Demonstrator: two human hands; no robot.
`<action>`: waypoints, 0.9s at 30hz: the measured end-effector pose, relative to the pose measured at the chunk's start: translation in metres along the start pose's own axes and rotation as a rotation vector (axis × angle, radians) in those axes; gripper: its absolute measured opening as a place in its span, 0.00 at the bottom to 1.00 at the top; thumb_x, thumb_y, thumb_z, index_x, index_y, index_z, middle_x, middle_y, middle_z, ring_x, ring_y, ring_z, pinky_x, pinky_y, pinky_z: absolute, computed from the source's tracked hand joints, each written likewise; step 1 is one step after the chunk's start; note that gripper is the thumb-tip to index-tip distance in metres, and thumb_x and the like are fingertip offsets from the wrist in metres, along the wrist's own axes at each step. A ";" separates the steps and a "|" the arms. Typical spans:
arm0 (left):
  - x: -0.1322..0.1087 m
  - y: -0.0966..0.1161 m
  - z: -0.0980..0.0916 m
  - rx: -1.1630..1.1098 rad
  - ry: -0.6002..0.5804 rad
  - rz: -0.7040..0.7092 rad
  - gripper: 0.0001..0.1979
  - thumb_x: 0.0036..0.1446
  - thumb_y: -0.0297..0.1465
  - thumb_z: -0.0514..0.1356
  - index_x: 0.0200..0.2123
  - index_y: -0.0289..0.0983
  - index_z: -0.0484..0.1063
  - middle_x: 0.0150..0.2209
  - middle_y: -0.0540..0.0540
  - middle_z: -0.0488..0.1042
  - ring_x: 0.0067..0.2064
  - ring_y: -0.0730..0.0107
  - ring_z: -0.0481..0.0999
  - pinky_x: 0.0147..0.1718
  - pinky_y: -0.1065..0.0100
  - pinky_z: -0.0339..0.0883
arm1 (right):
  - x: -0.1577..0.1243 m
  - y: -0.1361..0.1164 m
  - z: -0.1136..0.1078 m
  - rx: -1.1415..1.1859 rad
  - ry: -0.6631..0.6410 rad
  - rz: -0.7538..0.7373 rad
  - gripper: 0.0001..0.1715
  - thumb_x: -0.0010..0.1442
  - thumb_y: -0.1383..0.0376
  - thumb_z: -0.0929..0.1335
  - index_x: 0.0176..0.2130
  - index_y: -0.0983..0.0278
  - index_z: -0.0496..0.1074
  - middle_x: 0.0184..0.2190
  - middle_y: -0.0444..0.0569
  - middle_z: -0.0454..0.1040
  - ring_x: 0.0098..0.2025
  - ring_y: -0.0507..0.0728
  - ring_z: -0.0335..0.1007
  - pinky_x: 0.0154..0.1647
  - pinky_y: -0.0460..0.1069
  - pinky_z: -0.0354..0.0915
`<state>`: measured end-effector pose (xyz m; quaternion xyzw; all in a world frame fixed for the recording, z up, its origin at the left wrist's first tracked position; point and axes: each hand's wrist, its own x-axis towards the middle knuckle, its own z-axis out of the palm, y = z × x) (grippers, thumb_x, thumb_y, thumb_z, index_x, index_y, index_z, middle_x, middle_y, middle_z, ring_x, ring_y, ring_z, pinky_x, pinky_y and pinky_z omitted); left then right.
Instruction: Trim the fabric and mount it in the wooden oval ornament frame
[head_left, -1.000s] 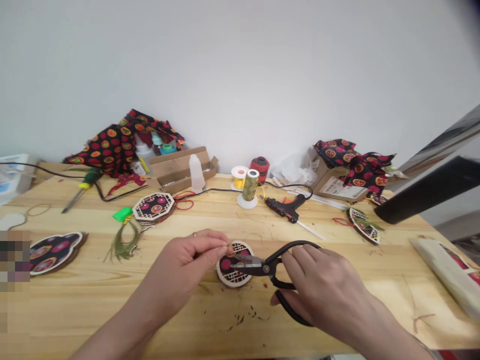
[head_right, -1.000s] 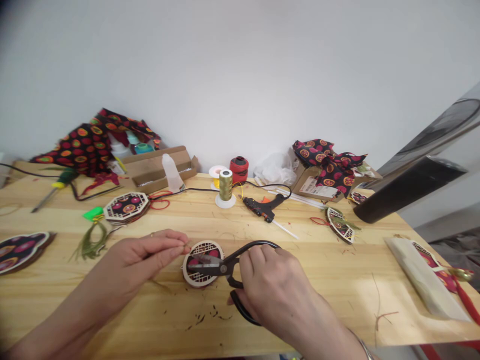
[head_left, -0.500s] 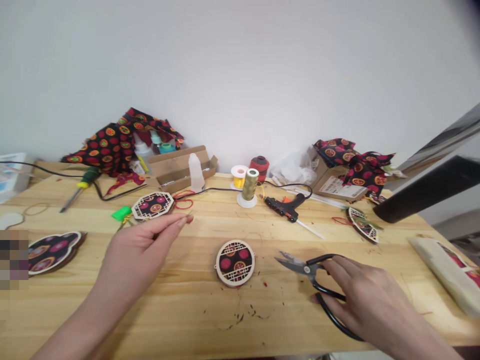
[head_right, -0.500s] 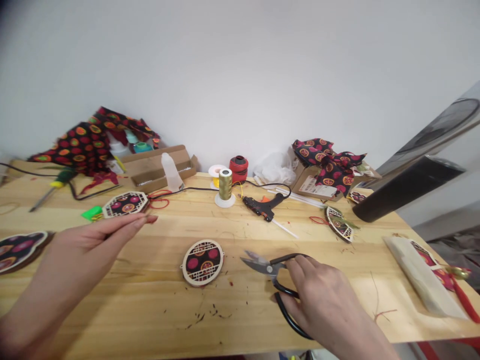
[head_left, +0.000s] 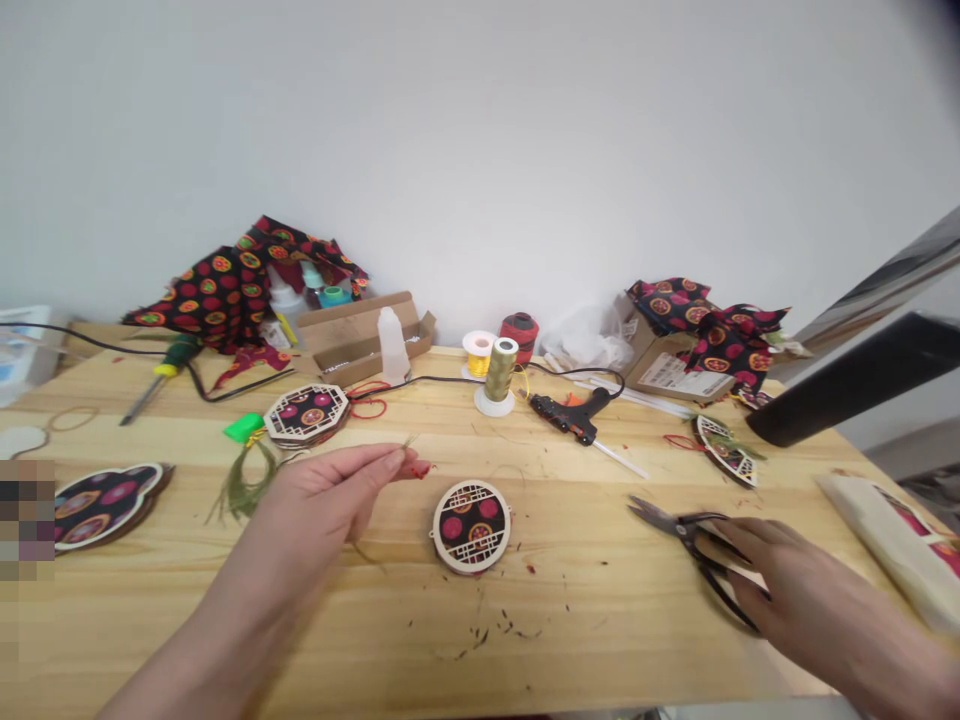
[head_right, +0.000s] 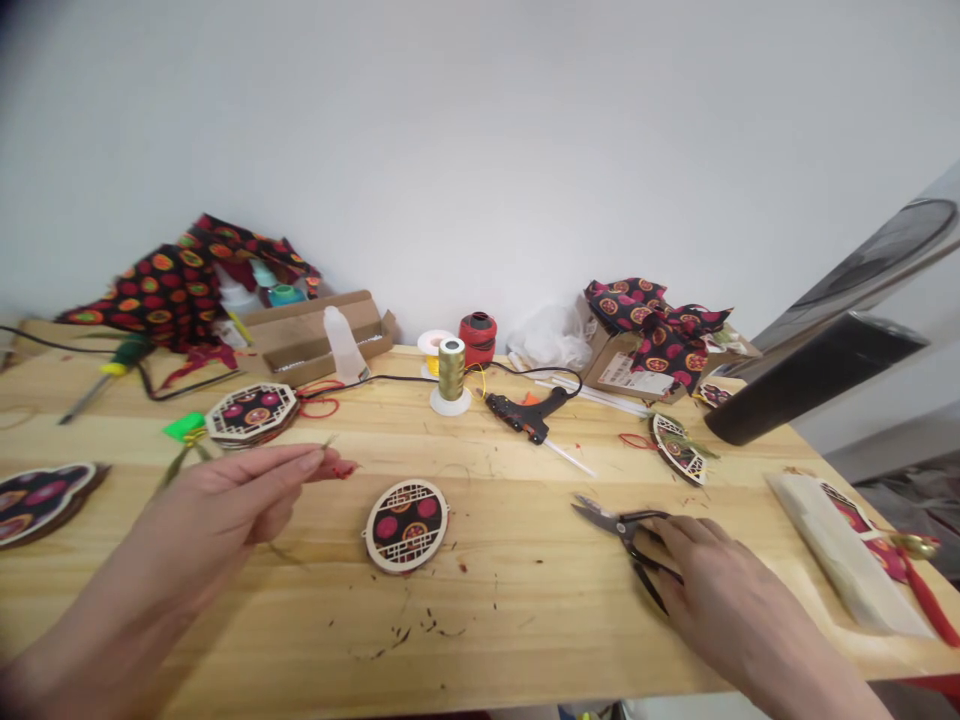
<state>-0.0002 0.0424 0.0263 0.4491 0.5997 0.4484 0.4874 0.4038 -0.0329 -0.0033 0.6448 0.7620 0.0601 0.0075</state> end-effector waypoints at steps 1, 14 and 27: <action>-0.001 -0.001 0.002 -0.056 -0.054 -0.047 0.12 0.48 0.41 0.67 0.30 0.37 0.82 0.09 0.56 0.62 0.14 0.79 0.52 0.16 0.73 0.49 | 0.005 -0.009 -0.006 0.006 0.045 -0.001 0.19 0.54 0.68 0.62 0.42 0.67 0.76 0.40 0.61 0.78 0.39 0.66 0.77 0.38 0.60 0.74; -0.019 0.002 0.022 -0.534 -0.256 -0.358 0.07 0.48 0.30 0.68 0.28 0.31 0.79 0.29 0.42 0.79 0.18 0.86 0.43 0.15 0.78 0.37 | 0.074 -0.191 -0.044 0.781 0.642 -0.246 0.06 0.57 0.70 0.70 0.38 0.64 0.74 0.30 0.49 0.74 0.35 0.57 0.65 0.37 0.54 0.65; -0.028 0.003 0.036 -0.579 -0.325 -0.385 0.07 0.46 0.30 0.69 0.27 0.32 0.79 0.16 0.56 0.63 0.18 0.85 0.42 0.15 0.78 0.36 | 0.077 -0.197 -0.037 0.729 0.724 -0.286 0.07 0.57 0.74 0.69 0.35 0.63 0.75 0.28 0.46 0.74 0.35 0.57 0.59 0.37 0.54 0.60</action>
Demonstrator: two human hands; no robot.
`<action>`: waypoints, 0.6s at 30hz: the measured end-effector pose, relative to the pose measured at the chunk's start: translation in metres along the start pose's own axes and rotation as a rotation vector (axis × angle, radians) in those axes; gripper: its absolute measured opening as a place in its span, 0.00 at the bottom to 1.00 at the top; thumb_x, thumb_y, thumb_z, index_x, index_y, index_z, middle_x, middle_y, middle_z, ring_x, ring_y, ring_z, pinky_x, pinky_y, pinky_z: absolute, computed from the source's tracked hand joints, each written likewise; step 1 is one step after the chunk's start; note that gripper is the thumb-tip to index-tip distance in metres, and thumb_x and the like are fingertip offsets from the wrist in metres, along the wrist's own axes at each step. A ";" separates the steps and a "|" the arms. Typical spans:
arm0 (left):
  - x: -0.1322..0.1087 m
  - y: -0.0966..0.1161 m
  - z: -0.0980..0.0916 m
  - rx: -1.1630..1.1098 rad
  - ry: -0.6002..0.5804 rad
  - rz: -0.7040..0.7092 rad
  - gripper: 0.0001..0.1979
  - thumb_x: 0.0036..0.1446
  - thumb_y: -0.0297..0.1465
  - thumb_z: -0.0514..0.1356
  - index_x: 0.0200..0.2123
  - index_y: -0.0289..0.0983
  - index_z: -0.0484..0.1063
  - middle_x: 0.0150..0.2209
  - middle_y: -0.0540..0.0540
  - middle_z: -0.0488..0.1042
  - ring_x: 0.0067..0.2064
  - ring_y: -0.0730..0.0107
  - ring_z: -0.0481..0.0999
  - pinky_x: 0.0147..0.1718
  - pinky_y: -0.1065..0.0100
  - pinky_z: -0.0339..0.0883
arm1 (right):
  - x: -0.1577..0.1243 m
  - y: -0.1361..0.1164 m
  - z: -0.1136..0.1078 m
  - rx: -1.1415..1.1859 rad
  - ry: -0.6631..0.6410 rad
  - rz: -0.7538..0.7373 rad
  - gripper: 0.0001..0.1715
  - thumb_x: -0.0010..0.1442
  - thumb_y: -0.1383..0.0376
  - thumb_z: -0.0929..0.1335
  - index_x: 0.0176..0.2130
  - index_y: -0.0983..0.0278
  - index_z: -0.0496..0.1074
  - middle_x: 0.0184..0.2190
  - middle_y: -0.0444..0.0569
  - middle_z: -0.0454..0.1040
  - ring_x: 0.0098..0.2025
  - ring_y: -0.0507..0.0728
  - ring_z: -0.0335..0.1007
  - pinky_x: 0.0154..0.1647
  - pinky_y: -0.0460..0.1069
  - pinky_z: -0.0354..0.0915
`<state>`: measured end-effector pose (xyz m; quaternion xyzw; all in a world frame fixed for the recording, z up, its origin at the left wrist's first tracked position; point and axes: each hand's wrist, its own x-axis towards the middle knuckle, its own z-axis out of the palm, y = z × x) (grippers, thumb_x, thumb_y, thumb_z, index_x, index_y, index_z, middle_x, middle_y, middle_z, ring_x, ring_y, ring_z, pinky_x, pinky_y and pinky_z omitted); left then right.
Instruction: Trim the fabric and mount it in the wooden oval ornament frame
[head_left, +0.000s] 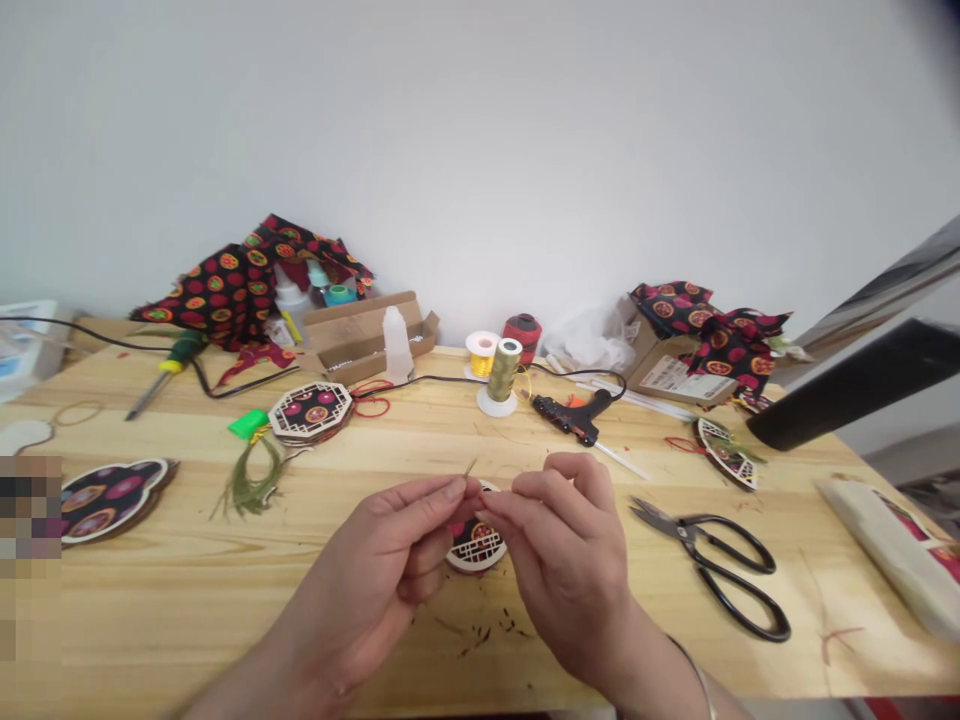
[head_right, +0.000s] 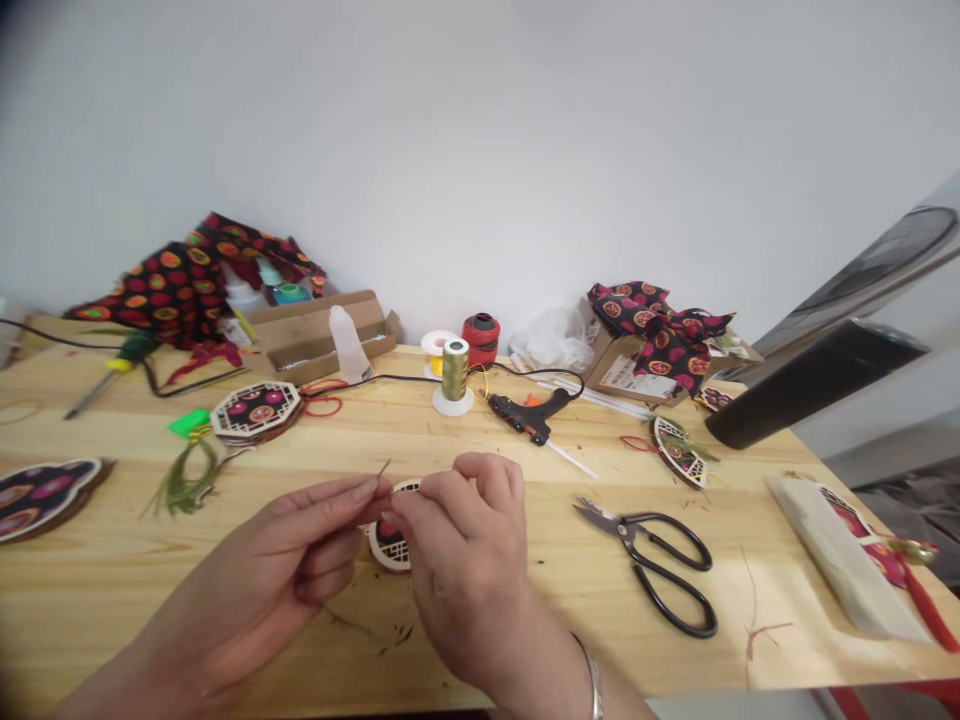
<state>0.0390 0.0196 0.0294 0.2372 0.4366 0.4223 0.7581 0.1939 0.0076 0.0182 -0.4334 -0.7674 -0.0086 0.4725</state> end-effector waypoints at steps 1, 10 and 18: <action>0.000 0.000 0.001 0.011 -0.008 0.001 0.07 0.47 0.31 0.69 0.27 0.32 0.79 0.16 0.56 0.63 0.18 0.85 0.42 0.15 0.77 0.36 | 0.001 0.000 -0.001 0.014 -0.008 0.016 0.06 0.57 0.74 0.69 0.33 0.63 0.74 0.28 0.46 0.74 0.35 0.57 0.60 0.37 0.54 0.60; -0.001 0.004 -0.003 0.023 0.019 0.023 0.07 0.49 0.30 0.67 0.30 0.30 0.80 0.32 0.35 0.81 0.18 0.86 0.40 0.15 0.77 0.34 | -0.002 0.068 -0.059 -0.529 0.160 0.083 0.18 0.61 0.63 0.67 0.20 0.63 0.68 0.20 0.49 0.70 0.29 0.57 0.61 0.34 0.53 0.59; 0.001 0.002 -0.008 0.004 0.050 0.021 0.07 0.50 0.30 0.67 0.30 0.30 0.80 0.35 0.33 0.82 0.18 0.86 0.41 0.15 0.78 0.34 | -0.031 0.121 -0.109 -0.734 0.086 0.650 0.28 0.54 0.51 0.65 0.44 0.68 0.76 0.41 0.62 0.75 0.39 0.69 0.68 0.38 0.61 0.63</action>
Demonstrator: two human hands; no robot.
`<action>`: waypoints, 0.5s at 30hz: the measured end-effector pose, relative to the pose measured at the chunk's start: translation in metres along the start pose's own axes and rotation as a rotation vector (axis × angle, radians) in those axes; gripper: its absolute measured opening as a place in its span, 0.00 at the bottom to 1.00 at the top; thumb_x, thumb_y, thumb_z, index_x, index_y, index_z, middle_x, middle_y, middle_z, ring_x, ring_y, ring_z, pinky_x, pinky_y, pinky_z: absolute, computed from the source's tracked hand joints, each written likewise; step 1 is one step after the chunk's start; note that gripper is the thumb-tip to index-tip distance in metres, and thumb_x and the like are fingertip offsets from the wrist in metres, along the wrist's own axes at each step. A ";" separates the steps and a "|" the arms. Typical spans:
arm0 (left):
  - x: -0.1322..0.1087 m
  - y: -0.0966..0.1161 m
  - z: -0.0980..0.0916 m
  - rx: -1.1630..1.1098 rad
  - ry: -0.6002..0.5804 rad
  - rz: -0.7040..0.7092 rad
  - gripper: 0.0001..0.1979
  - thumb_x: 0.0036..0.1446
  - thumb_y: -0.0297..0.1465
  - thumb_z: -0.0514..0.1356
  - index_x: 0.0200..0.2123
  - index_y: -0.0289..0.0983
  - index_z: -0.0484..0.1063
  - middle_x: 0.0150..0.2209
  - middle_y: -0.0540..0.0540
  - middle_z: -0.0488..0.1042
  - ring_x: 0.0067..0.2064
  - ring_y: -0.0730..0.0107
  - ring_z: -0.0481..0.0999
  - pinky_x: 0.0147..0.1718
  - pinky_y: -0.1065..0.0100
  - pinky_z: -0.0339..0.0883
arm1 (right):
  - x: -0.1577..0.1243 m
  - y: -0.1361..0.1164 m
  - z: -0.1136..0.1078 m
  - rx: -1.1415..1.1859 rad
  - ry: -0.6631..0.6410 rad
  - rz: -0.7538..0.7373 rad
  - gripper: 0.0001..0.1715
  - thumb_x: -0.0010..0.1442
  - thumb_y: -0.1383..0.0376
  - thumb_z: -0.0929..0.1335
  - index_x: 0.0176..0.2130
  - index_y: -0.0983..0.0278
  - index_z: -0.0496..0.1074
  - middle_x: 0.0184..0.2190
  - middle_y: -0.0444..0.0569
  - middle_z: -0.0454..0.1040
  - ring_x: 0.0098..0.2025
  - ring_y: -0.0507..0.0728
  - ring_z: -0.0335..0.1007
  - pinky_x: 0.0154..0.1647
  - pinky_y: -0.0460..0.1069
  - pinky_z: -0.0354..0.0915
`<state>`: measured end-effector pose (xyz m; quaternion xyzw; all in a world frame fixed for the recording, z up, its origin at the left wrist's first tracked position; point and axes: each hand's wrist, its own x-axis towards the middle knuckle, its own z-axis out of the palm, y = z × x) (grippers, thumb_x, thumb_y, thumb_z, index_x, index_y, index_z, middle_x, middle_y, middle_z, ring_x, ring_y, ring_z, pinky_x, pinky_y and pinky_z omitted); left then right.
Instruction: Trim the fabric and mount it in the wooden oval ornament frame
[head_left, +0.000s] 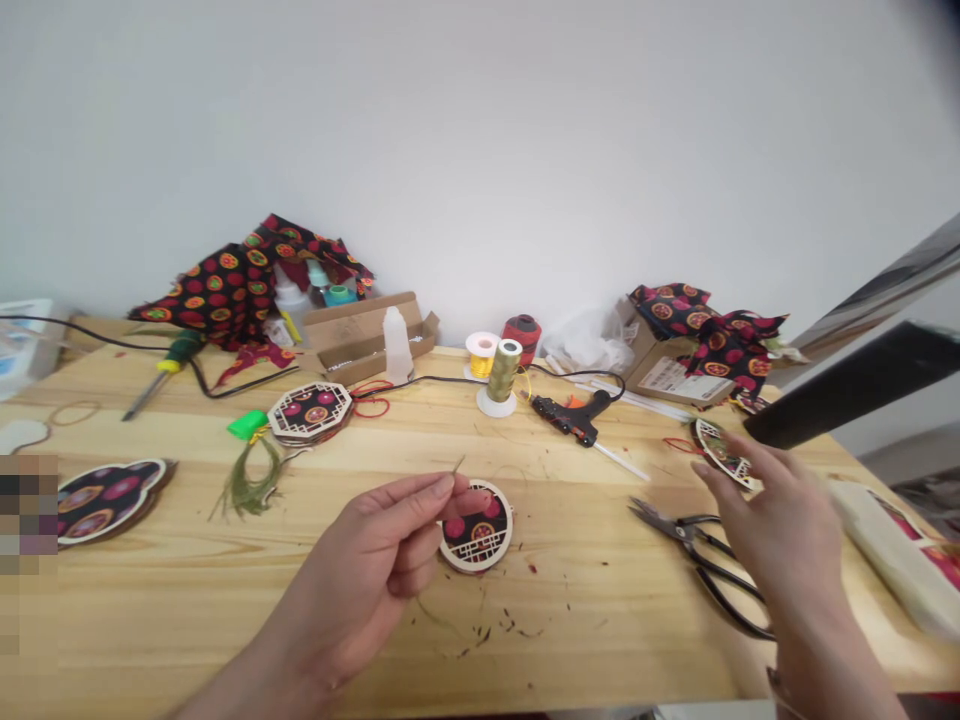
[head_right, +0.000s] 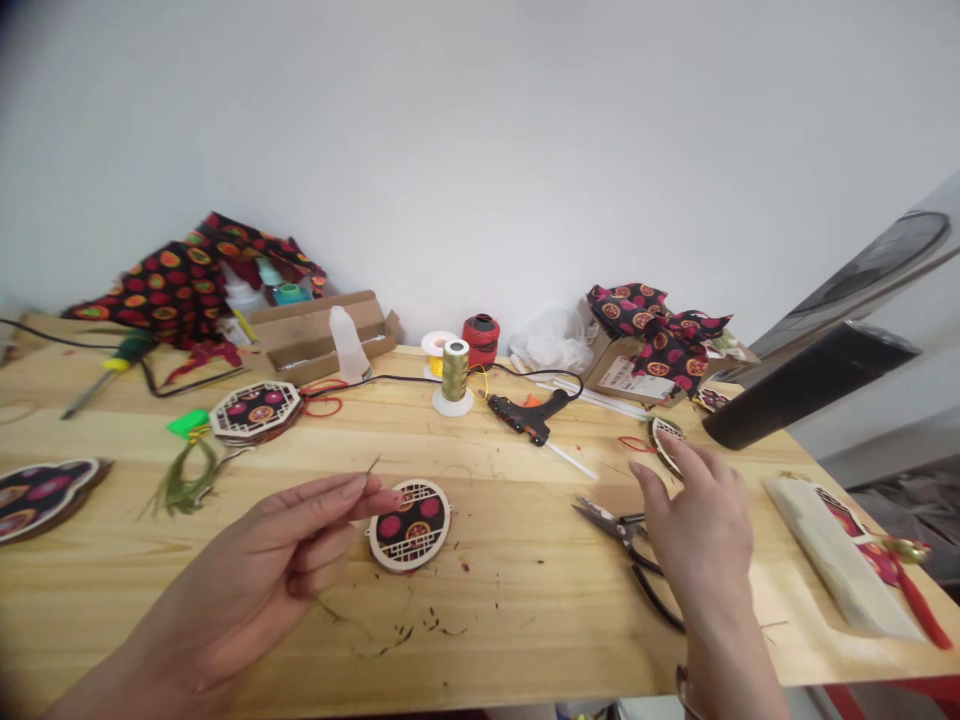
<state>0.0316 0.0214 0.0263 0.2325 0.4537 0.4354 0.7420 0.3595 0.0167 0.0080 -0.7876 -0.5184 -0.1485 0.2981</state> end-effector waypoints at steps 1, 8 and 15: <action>0.000 0.000 0.001 -0.003 -0.001 -0.001 0.07 0.50 0.30 0.67 0.30 0.30 0.80 0.34 0.33 0.82 0.18 0.86 0.41 0.15 0.78 0.34 | -0.002 -0.003 -0.001 0.114 -0.030 0.066 0.24 0.51 0.51 0.66 0.39 0.66 0.78 0.38 0.59 0.76 0.37 0.67 0.69 0.38 0.60 0.64; -0.002 -0.002 0.004 0.028 -0.039 0.004 0.07 0.50 0.30 0.67 0.30 0.30 0.80 0.35 0.34 0.81 0.18 0.86 0.41 0.15 0.77 0.35 | -0.039 -0.080 -0.009 0.913 -0.463 0.134 0.08 0.51 0.60 0.71 0.26 0.61 0.78 0.28 0.47 0.78 0.31 0.56 0.72 0.34 0.50 0.67; -0.005 -0.004 0.007 0.095 -0.046 0.044 0.06 0.52 0.31 0.65 0.29 0.33 0.79 0.22 0.48 0.74 0.19 0.83 0.40 0.16 0.75 0.35 | -0.066 -0.138 -0.005 1.095 -0.580 -0.043 0.07 0.55 0.65 0.70 0.30 0.61 0.80 0.27 0.48 0.78 0.31 0.55 0.73 0.34 0.49 0.68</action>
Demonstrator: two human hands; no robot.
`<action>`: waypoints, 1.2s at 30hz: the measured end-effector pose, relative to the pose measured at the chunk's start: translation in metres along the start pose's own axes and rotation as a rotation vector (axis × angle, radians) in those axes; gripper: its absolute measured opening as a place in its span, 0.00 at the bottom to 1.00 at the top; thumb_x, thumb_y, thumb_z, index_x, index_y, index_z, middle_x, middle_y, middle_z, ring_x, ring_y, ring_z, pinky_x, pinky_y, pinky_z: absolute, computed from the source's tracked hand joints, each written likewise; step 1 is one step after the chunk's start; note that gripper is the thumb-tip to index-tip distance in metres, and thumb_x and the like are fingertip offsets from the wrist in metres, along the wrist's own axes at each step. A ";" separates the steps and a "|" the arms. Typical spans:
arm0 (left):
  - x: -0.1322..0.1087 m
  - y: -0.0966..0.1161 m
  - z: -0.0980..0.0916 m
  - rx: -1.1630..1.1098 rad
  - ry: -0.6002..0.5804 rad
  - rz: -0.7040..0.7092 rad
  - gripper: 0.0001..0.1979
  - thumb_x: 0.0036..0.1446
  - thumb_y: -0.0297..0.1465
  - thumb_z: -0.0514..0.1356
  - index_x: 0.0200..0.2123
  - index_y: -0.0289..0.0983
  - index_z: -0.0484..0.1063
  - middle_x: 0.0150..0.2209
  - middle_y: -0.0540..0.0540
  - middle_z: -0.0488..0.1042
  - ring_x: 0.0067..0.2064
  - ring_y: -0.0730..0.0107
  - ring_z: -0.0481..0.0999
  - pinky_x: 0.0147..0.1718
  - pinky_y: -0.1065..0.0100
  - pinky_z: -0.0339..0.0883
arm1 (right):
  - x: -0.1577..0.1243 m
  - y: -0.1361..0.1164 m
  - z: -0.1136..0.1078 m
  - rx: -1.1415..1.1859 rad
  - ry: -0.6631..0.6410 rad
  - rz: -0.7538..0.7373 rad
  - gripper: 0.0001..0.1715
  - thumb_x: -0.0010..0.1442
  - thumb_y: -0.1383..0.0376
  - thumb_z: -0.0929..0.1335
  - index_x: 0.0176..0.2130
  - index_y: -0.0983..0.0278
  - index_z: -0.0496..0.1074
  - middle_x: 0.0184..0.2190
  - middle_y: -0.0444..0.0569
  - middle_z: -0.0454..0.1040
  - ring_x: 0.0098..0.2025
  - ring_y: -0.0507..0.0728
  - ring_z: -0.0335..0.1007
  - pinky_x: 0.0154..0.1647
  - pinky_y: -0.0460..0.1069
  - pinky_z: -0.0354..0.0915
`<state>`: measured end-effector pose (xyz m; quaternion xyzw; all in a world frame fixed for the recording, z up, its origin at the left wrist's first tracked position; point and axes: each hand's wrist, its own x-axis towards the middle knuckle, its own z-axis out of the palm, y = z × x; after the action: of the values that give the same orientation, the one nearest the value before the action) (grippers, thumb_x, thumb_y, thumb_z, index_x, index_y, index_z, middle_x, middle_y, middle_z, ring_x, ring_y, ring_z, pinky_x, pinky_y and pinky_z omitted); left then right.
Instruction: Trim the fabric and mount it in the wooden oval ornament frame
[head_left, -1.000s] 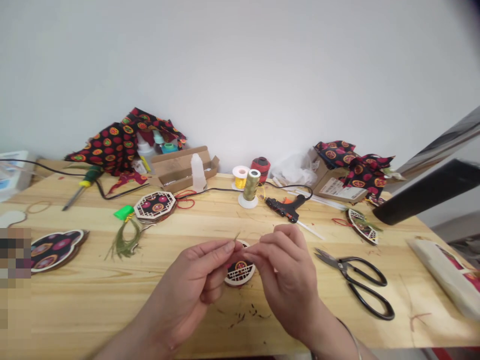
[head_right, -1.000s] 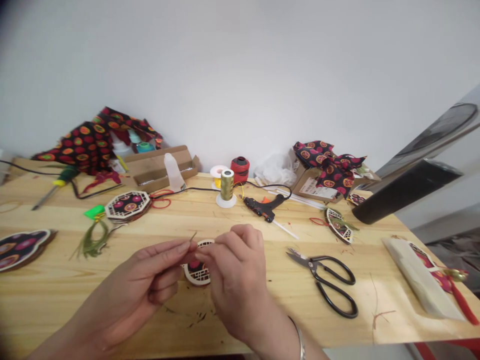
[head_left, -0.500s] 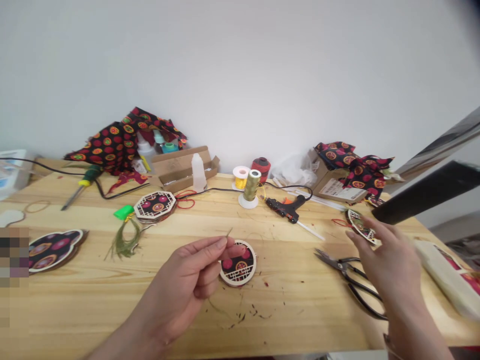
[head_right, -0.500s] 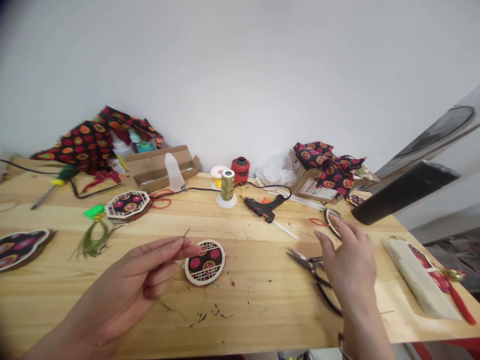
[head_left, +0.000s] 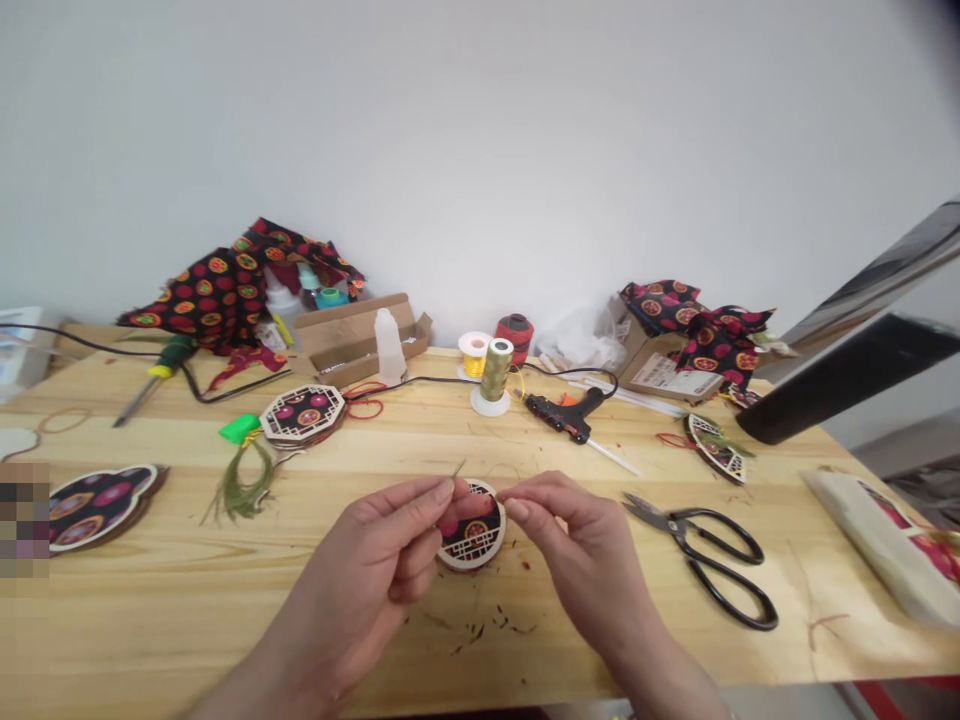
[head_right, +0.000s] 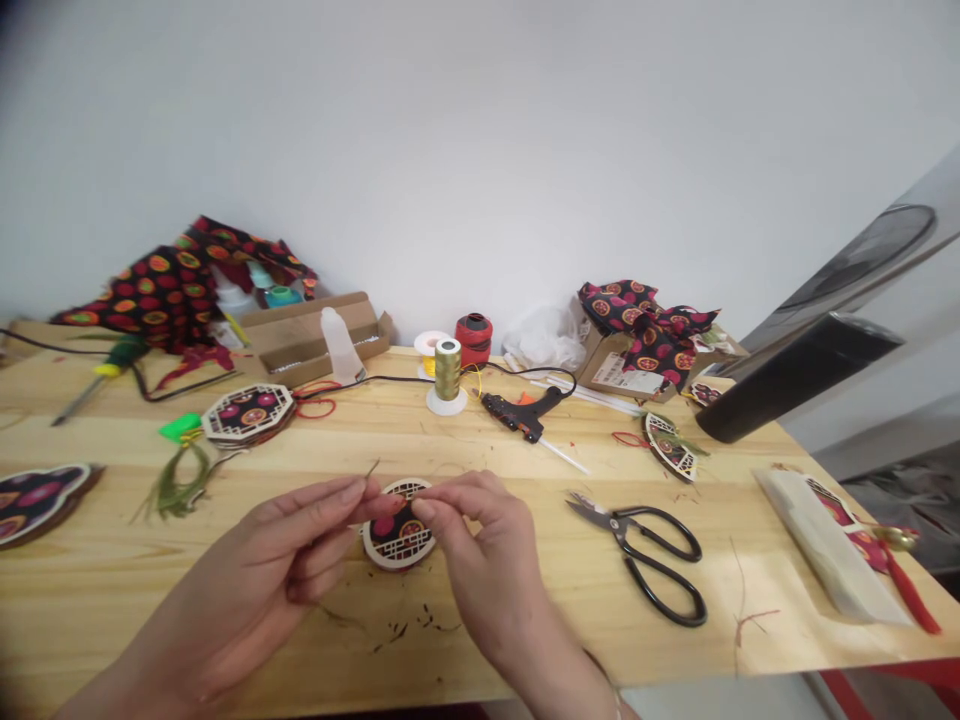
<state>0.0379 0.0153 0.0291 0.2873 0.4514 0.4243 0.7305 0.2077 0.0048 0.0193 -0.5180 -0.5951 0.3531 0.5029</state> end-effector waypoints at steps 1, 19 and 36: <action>-0.001 0.000 0.001 0.024 0.005 0.014 0.07 0.52 0.32 0.65 0.29 0.33 0.79 0.19 0.51 0.70 0.19 0.82 0.40 0.16 0.74 0.35 | 0.000 0.000 0.003 0.009 -0.007 -0.001 0.06 0.55 0.66 0.70 0.30 0.61 0.80 0.27 0.48 0.78 0.31 0.55 0.73 0.34 0.49 0.69; -0.002 0.001 -0.005 0.186 0.116 0.133 0.13 0.52 0.39 0.64 0.30 0.34 0.81 0.12 0.58 0.51 0.20 0.78 0.42 0.17 0.74 0.40 | 0.008 0.026 -0.046 -0.293 0.161 0.008 0.11 0.53 0.60 0.69 0.23 0.63 0.76 0.24 0.47 0.76 0.28 0.56 0.69 0.32 0.50 0.65; -0.004 0.005 0.002 0.122 0.185 0.107 0.12 0.43 0.40 0.69 0.25 0.36 0.81 0.12 0.52 0.66 0.16 0.81 0.45 0.15 0.71 0.41 | 0.037 0.048 -0.103 -0.691 0.252 0.021 0.17 0.53 0.58 0.62 0.28 0.62 0.78 0.31 0.51 0.81 0.35 0.61 0.76 0.36 0.53 0.68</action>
<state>0.0367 0.0144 0.0354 0.3145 0.5258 0.4593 0.6432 0.3215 0.0405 0.0080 -0.7027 -0.6073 0.0700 0.3640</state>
